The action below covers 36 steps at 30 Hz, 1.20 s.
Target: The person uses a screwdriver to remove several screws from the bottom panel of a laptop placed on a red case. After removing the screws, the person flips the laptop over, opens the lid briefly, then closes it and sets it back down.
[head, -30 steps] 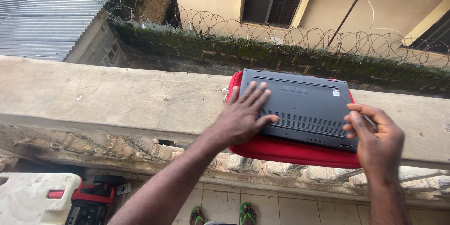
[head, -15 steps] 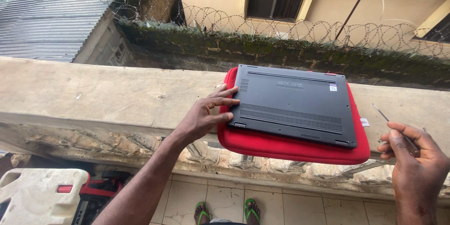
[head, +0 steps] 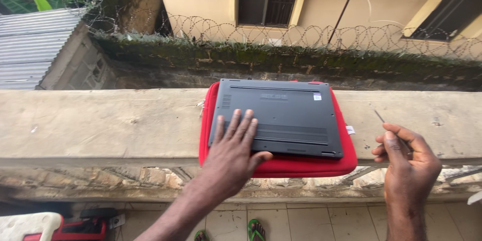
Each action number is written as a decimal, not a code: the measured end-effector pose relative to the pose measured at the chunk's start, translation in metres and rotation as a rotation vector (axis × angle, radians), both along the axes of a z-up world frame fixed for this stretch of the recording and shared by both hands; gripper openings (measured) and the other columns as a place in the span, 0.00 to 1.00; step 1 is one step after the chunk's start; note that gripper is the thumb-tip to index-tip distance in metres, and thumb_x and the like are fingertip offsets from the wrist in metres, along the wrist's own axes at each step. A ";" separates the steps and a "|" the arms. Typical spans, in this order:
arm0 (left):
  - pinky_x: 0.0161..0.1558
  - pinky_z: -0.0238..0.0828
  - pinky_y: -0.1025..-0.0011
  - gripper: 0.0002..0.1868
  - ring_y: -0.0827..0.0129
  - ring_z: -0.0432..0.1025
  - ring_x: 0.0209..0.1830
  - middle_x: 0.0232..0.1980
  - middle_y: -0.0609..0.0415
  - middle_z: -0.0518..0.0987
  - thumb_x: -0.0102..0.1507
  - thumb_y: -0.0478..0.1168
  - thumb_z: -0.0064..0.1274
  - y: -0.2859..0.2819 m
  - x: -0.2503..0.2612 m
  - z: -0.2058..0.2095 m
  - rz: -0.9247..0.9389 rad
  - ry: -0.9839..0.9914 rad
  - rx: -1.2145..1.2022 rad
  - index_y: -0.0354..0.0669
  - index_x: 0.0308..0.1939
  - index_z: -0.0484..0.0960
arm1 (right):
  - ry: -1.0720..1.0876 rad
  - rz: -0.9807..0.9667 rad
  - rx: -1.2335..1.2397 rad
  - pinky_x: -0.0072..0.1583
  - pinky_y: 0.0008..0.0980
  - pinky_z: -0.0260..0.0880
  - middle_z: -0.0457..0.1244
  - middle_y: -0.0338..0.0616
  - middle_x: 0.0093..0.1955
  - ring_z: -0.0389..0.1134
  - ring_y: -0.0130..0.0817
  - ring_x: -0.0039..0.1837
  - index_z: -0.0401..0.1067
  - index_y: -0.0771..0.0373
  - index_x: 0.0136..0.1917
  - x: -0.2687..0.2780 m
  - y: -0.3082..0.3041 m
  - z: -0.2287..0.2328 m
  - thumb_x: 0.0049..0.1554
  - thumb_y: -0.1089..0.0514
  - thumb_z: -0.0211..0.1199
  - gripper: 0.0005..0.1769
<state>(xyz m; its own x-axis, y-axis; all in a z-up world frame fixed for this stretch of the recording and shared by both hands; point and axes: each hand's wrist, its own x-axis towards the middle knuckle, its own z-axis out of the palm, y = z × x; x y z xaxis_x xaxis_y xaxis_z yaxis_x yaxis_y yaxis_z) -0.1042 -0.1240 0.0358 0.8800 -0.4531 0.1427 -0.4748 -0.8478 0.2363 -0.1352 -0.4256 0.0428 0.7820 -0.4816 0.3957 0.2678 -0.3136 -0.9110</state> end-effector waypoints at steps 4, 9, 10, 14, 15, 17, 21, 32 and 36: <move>0.69 0.19 0.47 0.46 0.52 0.28 0.77 0.76 0.42 0.41 0.62 0.69 0.20 -0.047 0.017 -0.003 -0.125 -0.006 -0.024 0.34 0.71 0.47 | 0.016 -0.016 0.015 0.40 0.22 0.67 0.65 0.48 0.44 0.67 0.28 0.40 0.71 0.70 0.57 -0.002 -0.004 -0.001 0.63 0.67 0.56 0.09; 0.70 0.22 0.44 0.52 0.49 0.32 0.77 0.76 0.41 0.44 0.59 0.74 0.20 -0.102 0.036 -0.010 -0.251 -0.109 -0.069 0.33 0.71 0.49 | 0.047 -0.051 0.025 0.40 0.23 0.67 0.65 0.48 0.43 0.66 0.28 0.40 0.71 0.70 0.57 -0.003 -0.009 -0.007 0.62 0.67 0.56 0.10; 0.70 0.23 0.44 0.52 0.48 0.32 0.77 0.76 0.41 0.45 0.59 0.75 0.20 -0.108 0.036 -0.012 -0.270 -0.145 -0.051 0.34 0.71 0.50 | 0.051 -0.058 0.033 0.40 0.23 0.67 0.66 0.48 0.43 0.66 0.28 0.40 0.71 0.70 0.57 -0.003 -0.012 -0.008 0.62 0.67 0.56 0.10; 0.70 0.24 0.41 0.49 0.48 0.36 0.77 0.76 0.47 0.49 0.59 0.74 0.19 -0.123 0.041 -0.016 -0.346 -0.189 -0.029 0.41 0.72 0.53 | 0.069 -0.079 0.041 0.40 0.24 0.67 0.65 0.48 0.43 0.66 0.28 0.40 0.71 0.70 0.57 -0.004 -0.023 -0.015 0.63 0.67 0.55 0.10; 0.70 0.24 0.41 0.48 0.49 0.37 0.77 0.76 0.50 0.50 0.59 0.74 0.19 -0.125 0.044 -0.016 -0.364 -0.177 -0.040 0.44 0.72 0.53 | 0.074 -0.083 0.034 0.41 0.24 0.67 0.65 0.49 0.43 0.66 0.28 0.40 0.71 0.70 0.57 -0.003 -0.026 -0.016 0.63 0.67 0.55 0.10; 0.73 0.24 0.43 0.47 0.51 0.37 0.79 0.76 0.53 0.51 0.61 0.73 0.18 -0.126 0.053 -0.014 -0.368 -0.082 -0.092 0.44 0.73 0.54 | 0.072 -0.090 0.035 0.41 0.25 0.67 0.65 0.50 0.43 0.66 0.29 0.40 0.71 0.70 0.58 -0.003 -0.031 -0.020 0.64 0.67 0.55 0.10; 0.74 0.24 0.44 0.43 0.53 0.38 0.78 0.76 0.56 0.53 0.63 0.69 0.17 -0.130 0.076 -0.011 -0.332 -0.052 -0.111 0.48 0.72 0.55 | 0.038 -0.086 0.062 0.41 0.25 0.67 0.65 0.51 0.44 0.67 0.29 0.41 0.70 0.71 0.59 -0.002 -0.039 -0.025 0.65 0.67 0.55 0.10; 0.67 0.47 0.51 0.38 0.55 0.57 0.66 0.64 0.50 0.69 0.58 0.67 0.44 -0.129 0.129 0.011 -0.061 0.012 -0.088 0.48 0.64 0.68 | 0.092 -0.145 0.069 0.41 0.24 0.67 0.66 0.50 0.42 0.66 0.29 0.40 0.72 0.71 0.57 -0.010 -0.069 -0.039 0.63 0.66 0.57 0.10; 0.64 0.50 0.53 0.37 0.56 0.59 0.63 0.59 0.49 0.71 0.57 0.67 0.47 -0.132 0.129 0.024 -0.063 0.070 -0.052 0.51 0.63 0.70 | 0.140 -0.162 0.054 0.40 0.25 0.67 0.66 0.50 0.41 0.66 0.28 0.39 0.72 0.70 0.57 -0.004 -0.074 -0.036 0.62 0.66 0.57 0.10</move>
